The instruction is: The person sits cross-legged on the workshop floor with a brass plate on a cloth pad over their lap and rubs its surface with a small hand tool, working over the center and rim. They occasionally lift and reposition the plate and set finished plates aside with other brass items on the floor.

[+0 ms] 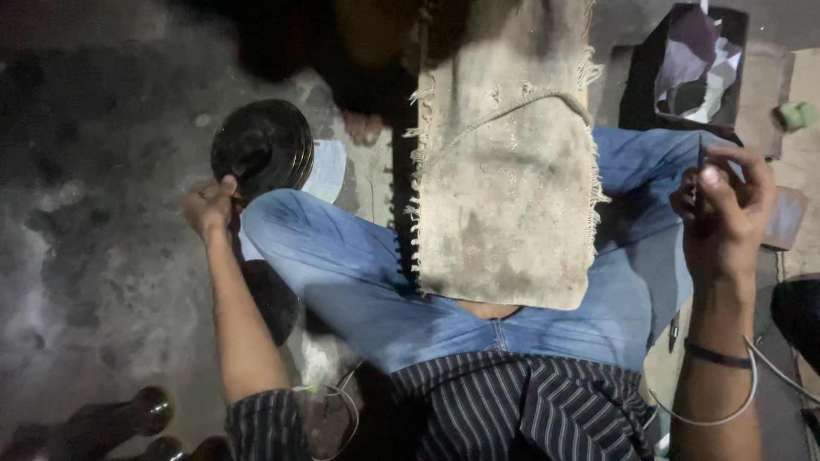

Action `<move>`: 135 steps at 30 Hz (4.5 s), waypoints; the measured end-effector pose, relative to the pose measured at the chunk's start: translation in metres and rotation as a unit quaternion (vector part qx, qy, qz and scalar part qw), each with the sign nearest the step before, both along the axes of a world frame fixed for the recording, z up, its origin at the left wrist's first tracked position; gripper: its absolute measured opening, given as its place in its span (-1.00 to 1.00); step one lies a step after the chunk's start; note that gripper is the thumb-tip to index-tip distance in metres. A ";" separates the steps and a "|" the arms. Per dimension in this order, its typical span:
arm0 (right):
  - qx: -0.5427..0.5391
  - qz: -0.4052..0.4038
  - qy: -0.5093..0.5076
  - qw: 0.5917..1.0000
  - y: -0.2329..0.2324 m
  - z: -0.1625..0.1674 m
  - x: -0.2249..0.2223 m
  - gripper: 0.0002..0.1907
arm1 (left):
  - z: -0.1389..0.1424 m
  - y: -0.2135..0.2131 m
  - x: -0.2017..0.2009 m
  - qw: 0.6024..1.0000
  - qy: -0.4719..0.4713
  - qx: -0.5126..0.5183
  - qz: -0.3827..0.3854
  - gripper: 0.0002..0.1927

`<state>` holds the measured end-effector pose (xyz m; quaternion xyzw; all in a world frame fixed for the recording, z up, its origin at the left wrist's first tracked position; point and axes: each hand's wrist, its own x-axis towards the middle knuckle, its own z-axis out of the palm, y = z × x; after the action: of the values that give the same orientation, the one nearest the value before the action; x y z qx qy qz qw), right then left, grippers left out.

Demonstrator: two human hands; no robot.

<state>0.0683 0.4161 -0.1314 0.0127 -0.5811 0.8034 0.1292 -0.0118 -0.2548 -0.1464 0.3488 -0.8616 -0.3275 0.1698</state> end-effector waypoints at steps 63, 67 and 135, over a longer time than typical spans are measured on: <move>0.606 0.109 -0.063 0.786 -0.168 0.143 0.047 -0.77 | 0.074 0.342 0.128 0.922 0.118 -0.121 -0.349 0.19; 0.636 0.110 -0.055 0.762 -0.170 0.140 0.046 -0.80 | 0.071 0.341 0.132 0.926 0.123 -0.102 -0.342 0.21; 0.834 0.294 0.193 0.424 -0.191 0.131 -0.021 -0.93 | 0.071 0.348 0.131 0.909 0.201 -0.050 -0.361 -0.13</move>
<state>0.0474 0.2252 -0.0006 0.4395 -0.8881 -0.1086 -0.0798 0.1191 0.0933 -0.0750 -0.0678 -0.8917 -0.3856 0.2272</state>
